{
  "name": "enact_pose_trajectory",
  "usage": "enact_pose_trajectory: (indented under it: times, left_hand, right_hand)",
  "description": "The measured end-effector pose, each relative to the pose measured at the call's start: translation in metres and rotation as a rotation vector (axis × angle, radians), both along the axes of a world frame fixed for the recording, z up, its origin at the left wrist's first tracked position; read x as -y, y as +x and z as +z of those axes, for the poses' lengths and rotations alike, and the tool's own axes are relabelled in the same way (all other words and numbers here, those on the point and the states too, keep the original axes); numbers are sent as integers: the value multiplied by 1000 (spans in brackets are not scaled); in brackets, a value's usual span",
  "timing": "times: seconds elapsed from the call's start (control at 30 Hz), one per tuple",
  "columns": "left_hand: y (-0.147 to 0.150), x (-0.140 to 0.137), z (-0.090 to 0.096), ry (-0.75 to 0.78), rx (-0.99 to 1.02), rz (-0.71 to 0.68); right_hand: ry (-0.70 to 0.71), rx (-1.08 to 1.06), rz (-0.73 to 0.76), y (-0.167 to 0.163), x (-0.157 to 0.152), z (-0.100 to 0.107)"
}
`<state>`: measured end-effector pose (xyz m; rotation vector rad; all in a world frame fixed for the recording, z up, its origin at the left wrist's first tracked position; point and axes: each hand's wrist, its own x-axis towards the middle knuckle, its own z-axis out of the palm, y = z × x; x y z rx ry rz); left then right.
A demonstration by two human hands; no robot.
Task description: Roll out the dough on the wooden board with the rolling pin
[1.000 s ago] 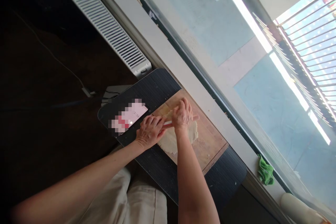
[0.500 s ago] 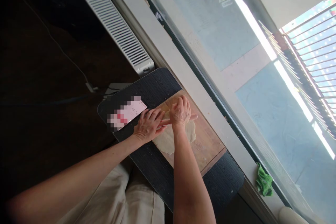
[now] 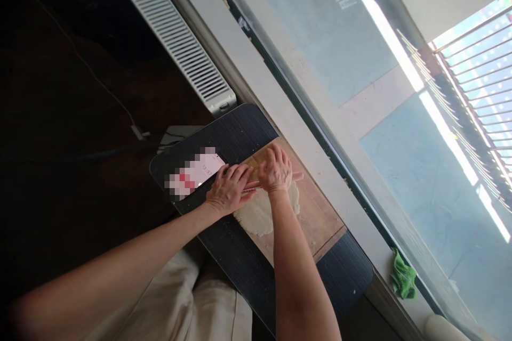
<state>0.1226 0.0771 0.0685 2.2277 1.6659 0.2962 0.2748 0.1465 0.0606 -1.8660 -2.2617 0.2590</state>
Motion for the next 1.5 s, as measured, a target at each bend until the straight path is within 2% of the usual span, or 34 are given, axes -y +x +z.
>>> enact_pose_trajectory:
  times: [0.2,0.27,0.37,0.5,0.57,0.7,0.8,0.87,1.0,1.1,1.2,1.3,1.37,1.43,1.5]
  left_hand:
    - [3,16,0,-2,11,-65]
    - [1,10,-1,-3,26,-71]
    - [-4,-9,-4,-12,38,-38]
    - [-5,-21,-6,-32,13,75]
    - [-2,-15,-5,-39,7,112]
    - [10,5,-2,-29,2,124]
    - [13,11,-2,-25,10,96]
    - [11,6,-5,-27,11,71]
    - [5,-10,-9,-12,8,60]
    - [4,-8,-8,14,3,38]
    - [7,11,-3,48,15,-68]
    - [9,34,2,76,49,-197]
    - [9,40,3,84,63,-261]
    - [11,31,2,93,58,-274]
    - [16,7,0,107,41,-254]
  right_hand:
    - [6,38,-43,11,36,4]
    - [-1,45,-35,10,30,3]
    - [-17,50,-33,-3,-4,0]
    - [-7,50,-28,-21,-43,-3]
    - [14,35,-11,-21,-41,-2]
    - [65,13,-97,-1,-6,-1]
    - [74,14,-139,10,13,-2]
    - [65,2,-147,9,10,-4]
    - [49,-39,-179,-3,-13,-6]
    - [52,-61,-187,-5,-19,-5]
    - [60,-68,-220,6,7,-1]
    - [68,-55,-308,20,58,2]
    - [91,-39,-393,26,88,3]
    - [97,-18,-460,29,103,2]
    - [75,-14,-491,32,95,1]
